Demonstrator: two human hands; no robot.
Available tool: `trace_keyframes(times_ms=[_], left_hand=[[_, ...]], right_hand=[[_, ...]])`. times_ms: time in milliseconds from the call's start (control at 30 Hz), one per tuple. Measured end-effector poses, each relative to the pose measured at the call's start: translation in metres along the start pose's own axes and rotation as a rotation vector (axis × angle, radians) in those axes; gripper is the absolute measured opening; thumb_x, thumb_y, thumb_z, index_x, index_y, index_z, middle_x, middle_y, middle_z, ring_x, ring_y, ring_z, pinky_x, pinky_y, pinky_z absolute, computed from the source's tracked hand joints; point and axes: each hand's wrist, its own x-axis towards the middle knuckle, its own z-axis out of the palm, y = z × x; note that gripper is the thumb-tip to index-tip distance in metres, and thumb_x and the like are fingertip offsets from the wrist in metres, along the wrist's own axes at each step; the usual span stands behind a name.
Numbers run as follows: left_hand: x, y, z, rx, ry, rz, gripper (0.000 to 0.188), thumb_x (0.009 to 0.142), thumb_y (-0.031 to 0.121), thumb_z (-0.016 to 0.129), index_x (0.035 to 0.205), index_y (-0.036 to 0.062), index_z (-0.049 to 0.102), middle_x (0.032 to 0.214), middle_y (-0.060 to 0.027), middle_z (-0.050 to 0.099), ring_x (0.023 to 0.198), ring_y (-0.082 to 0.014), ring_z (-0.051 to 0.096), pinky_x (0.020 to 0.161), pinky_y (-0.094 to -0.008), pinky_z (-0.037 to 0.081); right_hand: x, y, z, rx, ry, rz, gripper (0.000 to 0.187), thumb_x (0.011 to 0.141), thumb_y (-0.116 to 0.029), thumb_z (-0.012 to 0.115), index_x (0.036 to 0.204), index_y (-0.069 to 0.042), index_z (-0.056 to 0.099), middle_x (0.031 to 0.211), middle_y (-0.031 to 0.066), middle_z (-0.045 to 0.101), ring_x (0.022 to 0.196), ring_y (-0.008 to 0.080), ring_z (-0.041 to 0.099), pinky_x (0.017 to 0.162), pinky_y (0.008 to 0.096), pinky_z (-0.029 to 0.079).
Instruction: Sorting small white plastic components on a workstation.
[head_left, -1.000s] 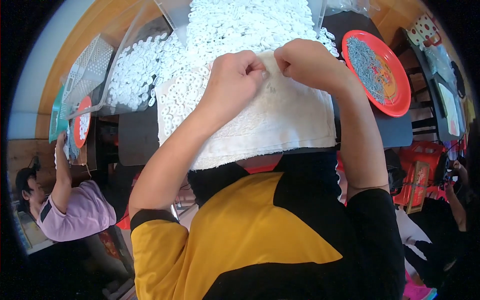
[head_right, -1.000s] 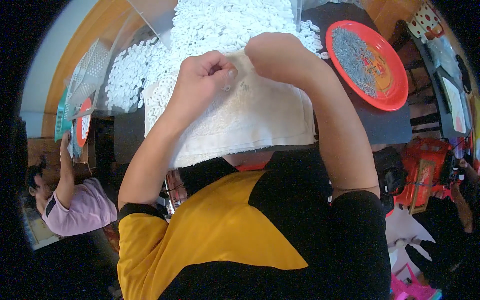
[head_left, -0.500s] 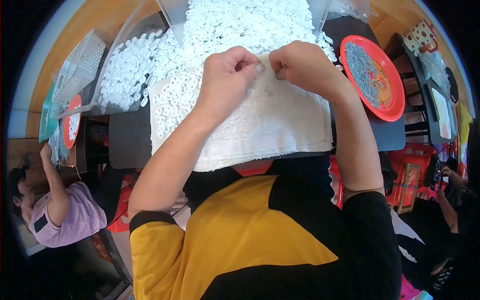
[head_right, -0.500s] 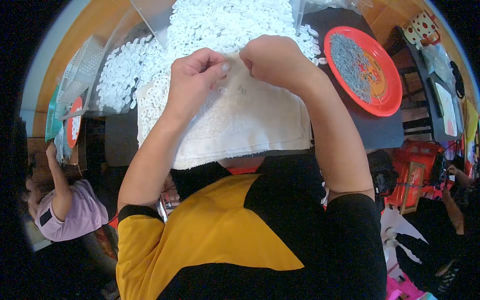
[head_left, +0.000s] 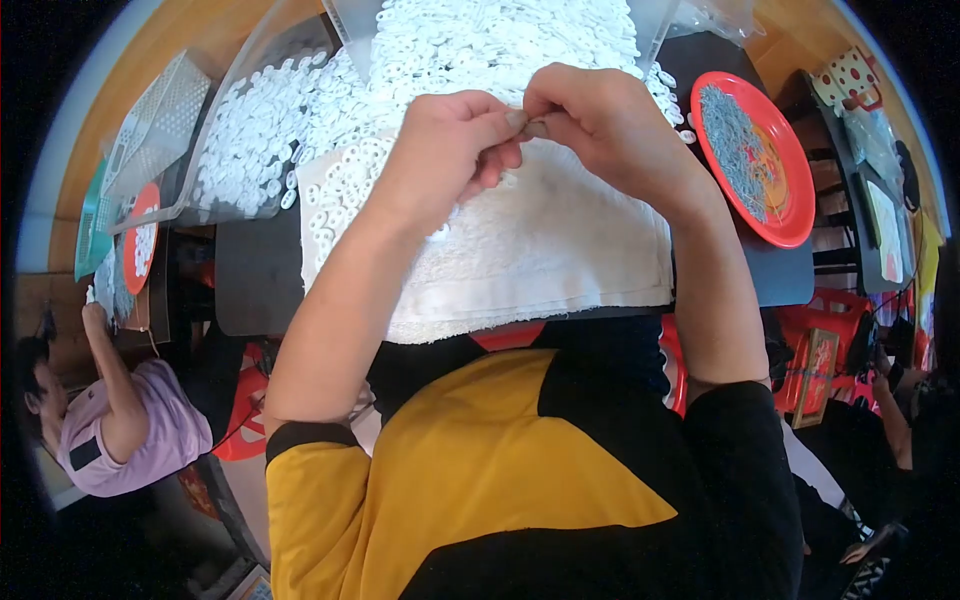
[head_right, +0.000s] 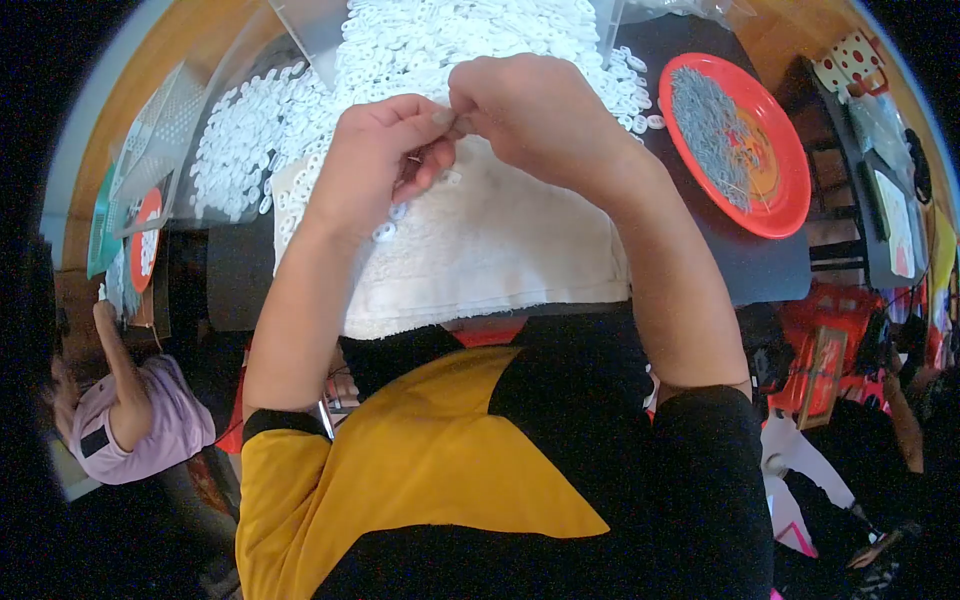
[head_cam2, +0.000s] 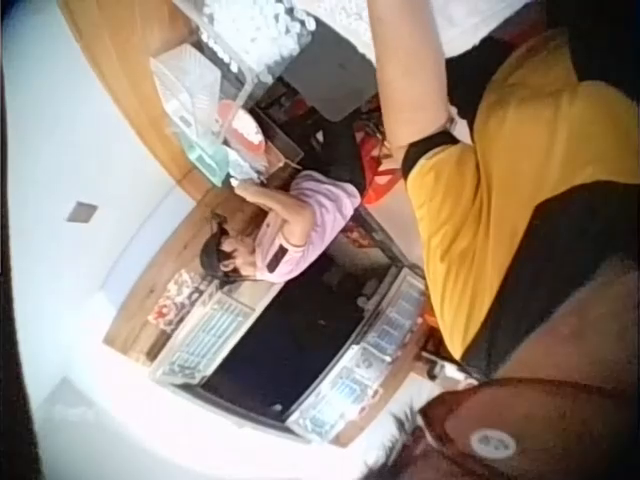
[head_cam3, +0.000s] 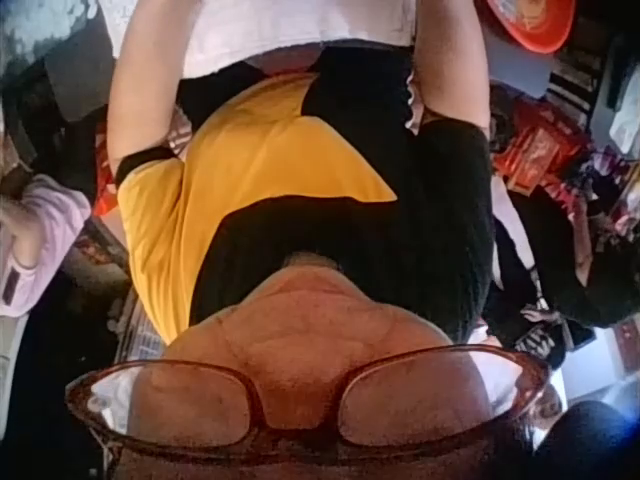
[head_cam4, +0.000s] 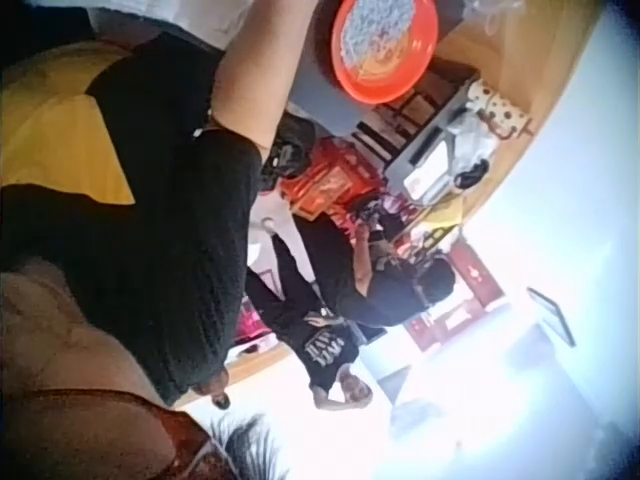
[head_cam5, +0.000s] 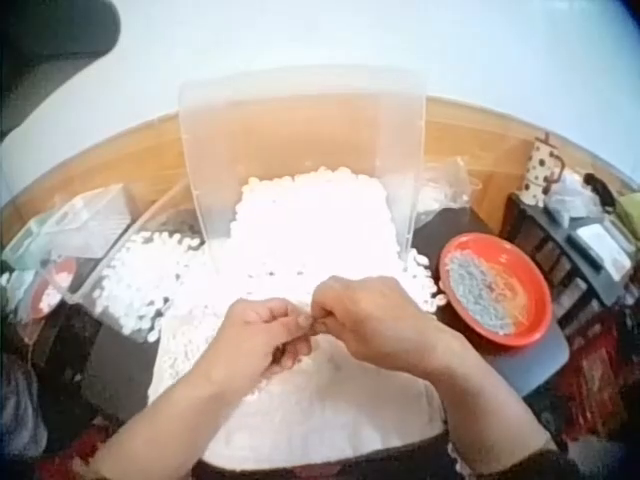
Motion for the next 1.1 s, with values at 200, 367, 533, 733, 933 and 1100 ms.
trace_keyframes(times_ms=[200,367,533,733,933,1100], left_hand=[[0.002,0.001,-0.007,-0.216,-0.112,-0.033,0.018,0.093,0.012,0.057,0.087,-0.0042,0.062,0.067,-0.0077,0.059,0.047,-0.0086,0.046,0.038,-0.0216,0.029],[0.001,0.004,-0.009,-0.326,-0.068,0.021,0.014,0.088,0.007,0.060,0.081,-0.0049,0.063,0.066,-0.0096,0.061,0.048,-0.0097,0.049,0.040,-0.0209,0.032],[0.002,0.002,-0.010,-0.343,-0.105,0.039,0.014,0.088,0.007,0.060,0.081,-0.0047,0.063,0.066,-0.0097,0.061,0.047,-0.0094,0.049,0.040,-0.0204,0.031],[0.002,-0.007,-0.007,0.189,-0.036,0.286,0.013,0.087,0.009,0.061,0.085,-0.0022,0.067,0.069,-0.0111,0.063,0.055,-0.0156,0.056,0.048,-0.0278,0.043],[-0.005,-0.018,-0.002,1.106,-0.099,0.718,0.012,0.080,0.010,0.063,0.086,0.0007,0.068,0.086,-0.0153,0.065,0.077,-0.0328,0.063,0.069,-0.0416,0.050],[-0.007,-0.012,-0.001,1.136,-0.128,0.559,0.010,0.078,0.010,0.063,0.080,-0.0002,0.065,0.088,-0.0136,0.063,0.080,-0.0347,0.063,0.071,-0.0444,0.049]], right_hand=[[0.001,-0.001,0.001,0.064,0.101,-0.039,0.005,0.084,0.001,0.063,0.088,-0.002,0.060,0.075,0.0095,0.062,0.067,0.0206,0.060,0.062,0.0278,0.047],[0.003,-0.001,0.004,0.265,0.150,-0.045,0.006,0.087,0.001,0.063,0.093,0.000,0.064,0.077,0.0044,0.063,0.069,0.0115,0.058,0.063,0.0238,0.046],[0.003,-0.003,0.003,0.305,0.147,-0.014,0.004,0.088,0.001,0.063,0.091,0.000,0.064,0.076,0.0035,0.063,0.069,0.0104,0.057,0.062,0.0229,0.045],[0.003,-0.001,-0.004,0.222,0.191,0.044,0.003,0.088,-0.004,0.062,0.088,-0.001,0.062,0.070,0.0023,0.058,0.065,0.0079,0.050,0.059,0.0231,0.041],[0.001,0.003,-0.008,0.218,0.205,0.138,0.006,0.089,-0.008,0.062,0.088,-0.001,0.061,0.068,0.0013,0.055,0.063,0.0077,0.046,0.057,0.0231,0.039],[0.001,0.005,-0.004,0.128,0.178,0.101,0.006,0.089,-0.007,0.061,0.087,-0.001,0.062,0.068,0.0029,0.058,0.062,0.0092,0.049,0.056,0.0237,0.039]])
